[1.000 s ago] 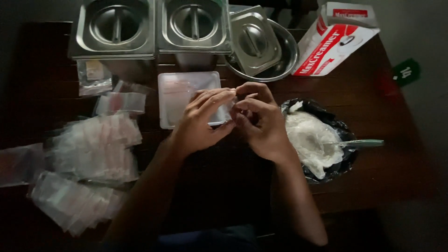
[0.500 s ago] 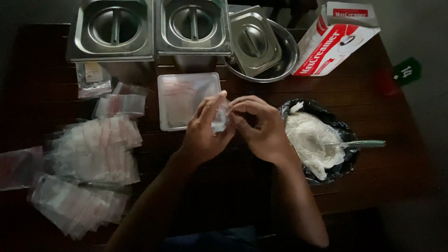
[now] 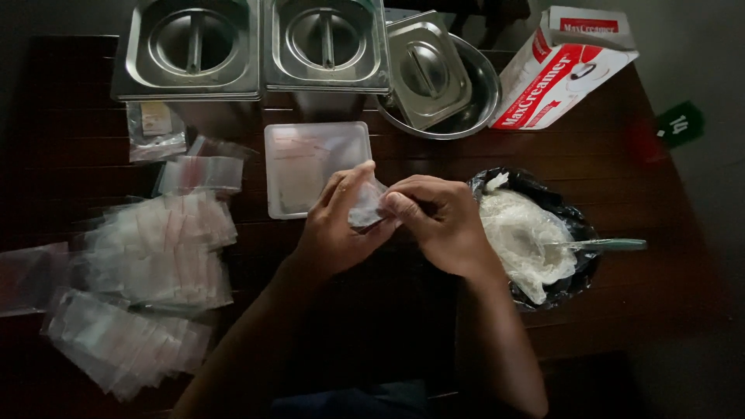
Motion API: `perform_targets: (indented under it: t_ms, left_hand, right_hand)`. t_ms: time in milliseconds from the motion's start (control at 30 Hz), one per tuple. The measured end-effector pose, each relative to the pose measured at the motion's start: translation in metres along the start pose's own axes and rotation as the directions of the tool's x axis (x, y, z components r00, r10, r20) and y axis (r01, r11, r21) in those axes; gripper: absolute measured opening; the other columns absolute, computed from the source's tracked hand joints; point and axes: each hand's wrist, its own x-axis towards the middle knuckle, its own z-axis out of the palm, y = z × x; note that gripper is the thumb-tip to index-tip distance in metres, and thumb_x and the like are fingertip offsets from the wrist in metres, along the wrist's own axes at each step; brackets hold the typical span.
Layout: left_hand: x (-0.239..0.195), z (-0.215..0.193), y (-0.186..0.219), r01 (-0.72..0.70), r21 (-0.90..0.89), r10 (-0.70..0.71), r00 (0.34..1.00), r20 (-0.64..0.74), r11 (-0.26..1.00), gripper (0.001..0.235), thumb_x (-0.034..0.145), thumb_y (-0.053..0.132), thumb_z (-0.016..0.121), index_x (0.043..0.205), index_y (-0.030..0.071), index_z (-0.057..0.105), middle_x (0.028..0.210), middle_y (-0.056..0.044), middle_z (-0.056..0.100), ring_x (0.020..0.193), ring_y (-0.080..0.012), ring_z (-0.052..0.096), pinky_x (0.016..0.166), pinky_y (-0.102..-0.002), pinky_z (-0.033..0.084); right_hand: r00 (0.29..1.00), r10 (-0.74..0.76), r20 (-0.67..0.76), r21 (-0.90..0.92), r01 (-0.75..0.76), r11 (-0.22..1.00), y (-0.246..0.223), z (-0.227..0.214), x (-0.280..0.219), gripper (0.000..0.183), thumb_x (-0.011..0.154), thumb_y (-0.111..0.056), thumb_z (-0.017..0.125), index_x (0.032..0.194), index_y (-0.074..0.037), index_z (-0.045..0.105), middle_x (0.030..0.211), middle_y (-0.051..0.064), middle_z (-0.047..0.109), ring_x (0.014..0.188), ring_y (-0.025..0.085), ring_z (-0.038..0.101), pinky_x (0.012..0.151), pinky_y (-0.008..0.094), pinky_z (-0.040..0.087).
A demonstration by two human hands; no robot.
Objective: The person scoops a white creamy substance from a black bag into small transparent plastic pouches using a spoon. They seal each pouch by hand and place it into a clear plastic container. The process is repeated multiple times.
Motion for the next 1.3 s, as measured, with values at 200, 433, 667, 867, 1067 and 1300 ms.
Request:
perform_targets:
  t_ms: [200, 433, 667, 867, 1067, 1300]
  left_hand:
    - [-0.002, 0.002, -0.002, -0.048, 0.101, 0.056, 0.996, -0.068, 0.994, 0.041, 0.087, 0.02, 0.074, 0.116, -0.008, 0.065, 0.093, -0.019, 0.065, 0.078, -0.0322, 0.068, 0.073, -0.039, 0.057]
    - [0.0, -0.002, -0.001, -0.17, 0.213, 0.179, 0.983, -0.027, 0.962, 0.043, 0.079, 0.011, 0.082, 0.114, -0.01, 0.065, 0.095, -0.022, 0.066, 0.076, -0.0342, 0.069, 0.071, -0.04, 0.057]
    - [-0.003, 0.0, -0.002, -0.138, 0.168, 0.142, 0.99, -0.013, 0.976, 0.044, 0.081, 0.014, 0.082, 0.115, -0.009, 0.066, 0.09, -0.021, 0.067, 0.073, -0.0334, 0.068, 0.067, -0.04, 0.057]
    - [-0.005, 0.002, -0.008, -0.123, 0.256, 0.146, 0.987, -0.071, 0.959, 0.044, 0.08, 0.018, 0.083, 0.112, -0.008, 0.067, 0.089, -0.017, 0.068, 0.069, -0.0287, 0.068, 0.066, -0.035, 0.057]
    - [-0.008, 0.002, -0.013, -0.189, 0.273, 0.21, 0.976, -0.051, 0.943, 0.042, 0.078, 0.016, 0.084, 0.107, -0.008, 0.068, 0.089, -0.019, 0.068, 0.07, -0.0305, 0.068, 0.066, -0.037, 0.057]
    - [-0.007, 0.004, -0.012, -0.168, 0.267, 0.196, 0.977, -0.081, 0.949, 0.04, 0.079, 0.017, 0.083, 0.107, -0.008, 0.068, 0.087, -0.017, 0.068, 0.07, -0.0305, 0.069, 0.066, -0.037, 0.058]
  right_hand:
    - [0.985, -0.172, 0.018, -0.063, 0.173, 0.983, -0.012, 0.005, 0.0, 0.017, 0.097, -0.005, 0.059, 0.093, -0.003, 0.076, 0.087, 0.016, 0.074, 0.082, 0.035, 0.074, 0.073, 0.042, 0.057]
    - [0.979, -0.206, -0.005, -0.097, 0.205, 0.974, -0.011, 0.005, 0.001, 0.022, 0.098, -0.005, 0.058, 0.084, -0.005, 0.075, 0.081, 0.013, 0.074, 0.079, 0.033, 0.074, 0.071, 0.04, 0.057]
    - [0.98, -0.198, -0.021, -0.07, 0.196, 0.978, -0.014, 0.007, 0.001, 0.028, 0.101, -0.006, 0.053, 0.082, -0.004, 0.073, 0.08, 0.015, 0.072, 0.078, 0.036, 0.074, 0.069, 0.042, 0.056]
    - [0.973, -0.222, -0.06, -0.126, 0.213, 0.969, -0.009, 0.009, 0.002, 0.024, 0.1, -0.006, 0.056, 0.084, -0.004, 0.074, 0.08, 0.013, 0.072, 0.08, 0.033, 0.074, 0.069, 0.039, 0.057]
    - [0.975, -0.209, -0.068, -0.135, 0.199, 0.971, -0.009, 0.008, 0.001, 0.02, 0.099, -0.005, 0.057, 0.09, -0.004, 0.074, 0.083, 0.015, 0.073, 0.079, 0.035, 0.074, 0.067, 0.04, 0.057]
    - [0.975, -0.221, -0.036, -0.156, 0.213, 0.965, -0.013, 0.004, -0.004, 0.015, 0.097, -0.002, 0.059, 0.096, -0.002, 0.073, 0.089, 0.016, 0.073, 0.08, 0.039, 0.073, 0.066, 0.042, 0.057]
